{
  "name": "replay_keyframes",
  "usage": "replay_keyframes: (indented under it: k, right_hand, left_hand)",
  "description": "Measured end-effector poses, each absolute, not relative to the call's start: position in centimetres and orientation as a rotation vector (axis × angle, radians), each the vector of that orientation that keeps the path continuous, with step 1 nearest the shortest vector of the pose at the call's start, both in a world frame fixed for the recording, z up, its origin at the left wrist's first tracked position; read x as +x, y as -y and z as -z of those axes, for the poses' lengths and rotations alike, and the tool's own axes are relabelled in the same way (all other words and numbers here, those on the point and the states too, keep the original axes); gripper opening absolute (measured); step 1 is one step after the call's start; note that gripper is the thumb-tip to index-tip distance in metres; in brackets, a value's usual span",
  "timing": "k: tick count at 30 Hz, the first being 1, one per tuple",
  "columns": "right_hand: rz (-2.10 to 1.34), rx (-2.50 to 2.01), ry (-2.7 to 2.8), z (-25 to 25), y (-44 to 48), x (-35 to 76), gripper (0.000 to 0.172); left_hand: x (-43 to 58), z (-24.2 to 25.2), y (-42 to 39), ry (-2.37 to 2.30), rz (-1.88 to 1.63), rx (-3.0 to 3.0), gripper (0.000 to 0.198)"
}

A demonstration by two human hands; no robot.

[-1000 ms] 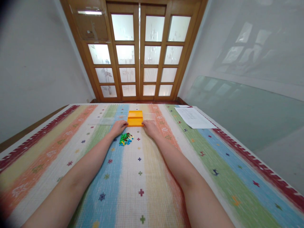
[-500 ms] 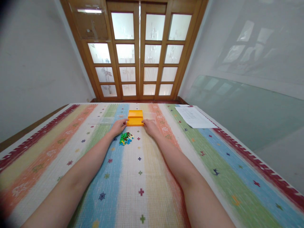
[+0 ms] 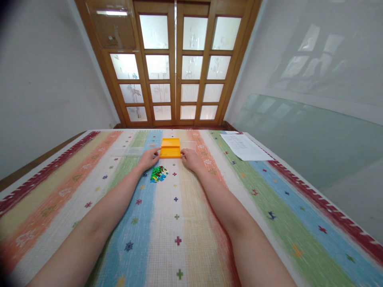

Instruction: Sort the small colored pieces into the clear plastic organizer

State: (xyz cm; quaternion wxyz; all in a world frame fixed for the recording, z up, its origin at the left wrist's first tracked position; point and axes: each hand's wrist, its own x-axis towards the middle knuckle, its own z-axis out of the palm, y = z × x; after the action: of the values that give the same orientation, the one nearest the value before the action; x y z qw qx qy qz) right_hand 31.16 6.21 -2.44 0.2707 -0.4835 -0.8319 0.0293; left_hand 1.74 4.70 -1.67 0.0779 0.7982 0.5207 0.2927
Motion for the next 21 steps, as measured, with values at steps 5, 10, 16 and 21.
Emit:
replay_keyframes:
  k: [5,10,16,21]
  right_hand:
    - [-0.027,-1.402,2.187,2.2,-6.1,31.7,0.022]
    - [-0.042,-1.361,2.225,2.1,-5.8,31.7,0.018]
    - [-0.078,-1.352,2.243,1.9,-5.5,31.4,0.017]
    - [-0.09,-1.356,2.24,1.9,-5.6,31.4,0.017]
  left_hand:
    - [1.4,1.2,-4.7,-1.735,-1.022,2.294,0.037]
    - [0.6,1.4,-4.8,-2.045,-1.09,2.128,0.025]
    - [0.4,2.1,-4.9,-2.139,-1.019,2.095,0.021]
    - [0.4,2.3,-5.1,-2.118,-0.993,2.115,0.023]
